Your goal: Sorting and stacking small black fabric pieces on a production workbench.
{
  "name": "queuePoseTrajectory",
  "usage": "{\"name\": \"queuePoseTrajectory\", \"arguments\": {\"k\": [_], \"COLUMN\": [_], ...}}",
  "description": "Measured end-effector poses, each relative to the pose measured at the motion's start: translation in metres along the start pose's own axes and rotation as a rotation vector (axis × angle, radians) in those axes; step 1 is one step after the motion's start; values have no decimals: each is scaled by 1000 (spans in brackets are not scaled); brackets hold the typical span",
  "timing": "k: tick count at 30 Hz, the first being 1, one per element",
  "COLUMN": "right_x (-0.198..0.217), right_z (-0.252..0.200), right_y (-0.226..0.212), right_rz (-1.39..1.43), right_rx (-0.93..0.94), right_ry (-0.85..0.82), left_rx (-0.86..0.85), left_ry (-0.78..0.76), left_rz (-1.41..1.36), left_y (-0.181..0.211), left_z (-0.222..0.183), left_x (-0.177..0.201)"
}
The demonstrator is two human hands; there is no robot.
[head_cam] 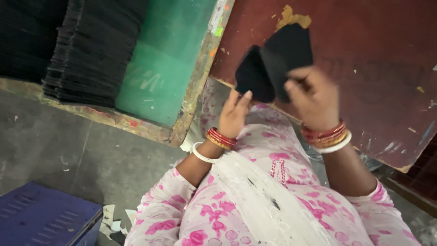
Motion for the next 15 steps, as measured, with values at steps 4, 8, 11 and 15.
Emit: {"name": "queuePoseTrajectory", "arguments": {"k": [4,8,11,15], "right_x": [30,42,39,36], "right_z": [13,13,9,10], "right_y": [66,52,57,48], "right_rz": [455,801,928,981], "right_rx": [-86,-270,-194,-211], "right_ry": [264,323,281,271], "left_rx": [37,53,60,53], "left_ry": [44,35,45,25], "left_rz": [-370,-497,-519,-512], "left_y": [13,-6,4,5], "left_z": [0,-10,-11,-12], "left_x": [6,19,16,17]}}
Point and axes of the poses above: each hand's wrist, its own z-axis towards the middle knuckle, its own x-axis out of the back of the hand, y = z × x, the point moved 6 cm from there along z, towards the middle knuckle, and after that the axes turned 2 degrees about z, right-handed, at the moved point
